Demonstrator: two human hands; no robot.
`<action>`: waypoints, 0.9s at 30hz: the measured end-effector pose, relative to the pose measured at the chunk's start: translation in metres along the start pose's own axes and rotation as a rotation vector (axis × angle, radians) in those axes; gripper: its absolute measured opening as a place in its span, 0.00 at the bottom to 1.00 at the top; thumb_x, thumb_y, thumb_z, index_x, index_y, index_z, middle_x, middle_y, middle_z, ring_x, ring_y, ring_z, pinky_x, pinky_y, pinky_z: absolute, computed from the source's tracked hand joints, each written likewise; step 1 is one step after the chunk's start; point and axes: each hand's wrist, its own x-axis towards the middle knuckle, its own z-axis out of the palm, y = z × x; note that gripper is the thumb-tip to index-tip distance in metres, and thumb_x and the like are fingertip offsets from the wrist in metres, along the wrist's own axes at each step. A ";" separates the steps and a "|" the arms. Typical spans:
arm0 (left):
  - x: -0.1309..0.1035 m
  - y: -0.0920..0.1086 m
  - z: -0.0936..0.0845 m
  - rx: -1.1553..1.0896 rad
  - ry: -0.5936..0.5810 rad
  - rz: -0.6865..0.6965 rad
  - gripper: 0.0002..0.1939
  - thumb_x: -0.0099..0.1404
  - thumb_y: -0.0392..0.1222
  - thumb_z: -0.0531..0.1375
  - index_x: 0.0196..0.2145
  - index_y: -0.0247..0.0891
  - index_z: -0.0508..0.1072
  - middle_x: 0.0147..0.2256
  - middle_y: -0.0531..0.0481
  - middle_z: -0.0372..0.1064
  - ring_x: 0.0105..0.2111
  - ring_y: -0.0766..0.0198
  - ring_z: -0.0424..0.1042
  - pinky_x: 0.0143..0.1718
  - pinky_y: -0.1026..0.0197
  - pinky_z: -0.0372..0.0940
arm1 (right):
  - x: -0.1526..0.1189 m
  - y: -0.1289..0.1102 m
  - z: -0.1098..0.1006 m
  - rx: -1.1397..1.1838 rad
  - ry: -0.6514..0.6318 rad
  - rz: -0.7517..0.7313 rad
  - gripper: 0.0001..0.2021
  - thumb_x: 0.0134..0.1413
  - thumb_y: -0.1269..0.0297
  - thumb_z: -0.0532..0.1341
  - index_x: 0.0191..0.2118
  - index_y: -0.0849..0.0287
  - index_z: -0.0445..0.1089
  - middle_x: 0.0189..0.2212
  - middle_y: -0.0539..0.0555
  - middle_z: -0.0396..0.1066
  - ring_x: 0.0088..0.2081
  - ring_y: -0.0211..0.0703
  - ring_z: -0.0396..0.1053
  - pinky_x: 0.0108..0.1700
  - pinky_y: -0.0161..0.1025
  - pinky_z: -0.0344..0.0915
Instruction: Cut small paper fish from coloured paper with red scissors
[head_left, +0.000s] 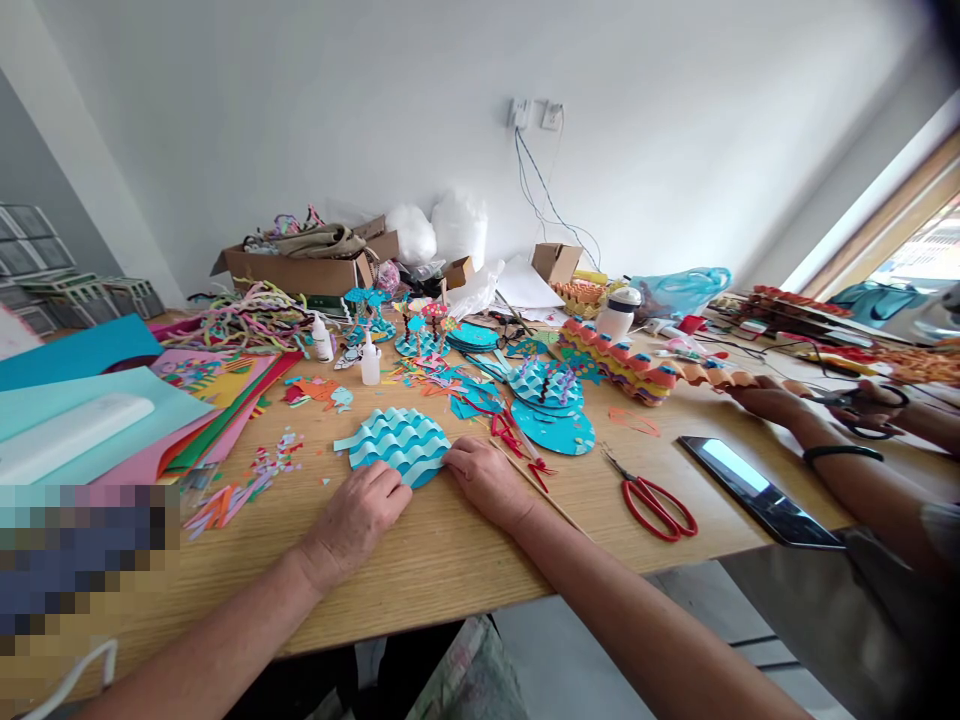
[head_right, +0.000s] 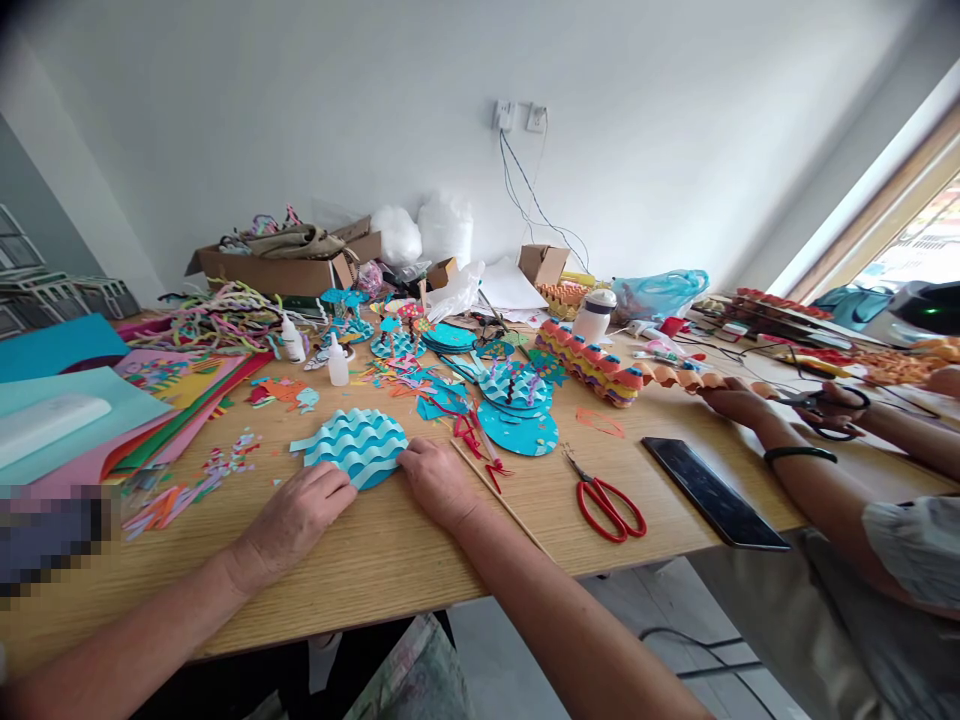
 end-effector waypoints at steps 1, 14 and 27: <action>0.000 0.001 -0.001 0.003 -0.008 -0.004 0.09 0.62 0.29 0.52 0.28 0.36 0.69 0.30 0.49 0.66 0.33 0.60 0.63 0.34 0.59 0.62 | -0.001 -0.001 -0.001 -0.003 0.001 -0.004 0.10 0.56 0.75 0.54 0.32 0.60 0.72 0.32 0.56 0.69 0.35 0.40 0.66 0.36 0.32 0.58; -0.017 0.017 -0.019 -0.146 -0.002 0.057 0.10 0.62 0.28 0.49 0.34 0.36 0.69 0.35 0.47 0.66 0.35 0.60 0.65 0.37 0.57 0.64 | -0.041 -0.024 -0.035 -0.139 -0.147 -0.065 0.09 0.53 0.78 0.53 0.28 0.61 0.67 0.29 0.54 0.66 0.32 0.39 0.62 0.34 0.34 0.56; -0.020 0.008 -0.017 -0.289 -0.077 0.009 0.12 0.64 0.28 0.47 0.35 0.38 0.68 0.33 0.51 0.66 0.34 0.65 0.65 0.36 0.63 0.64 | 0.017 0.007 -0.037 0.555 -0.075 0.466 0.06 0.47 0.72 0.55 0.28 0.61 0.70 0.20 0.49 0.67 0.23 0.36 0.64 0.25 0.32 0.60</action>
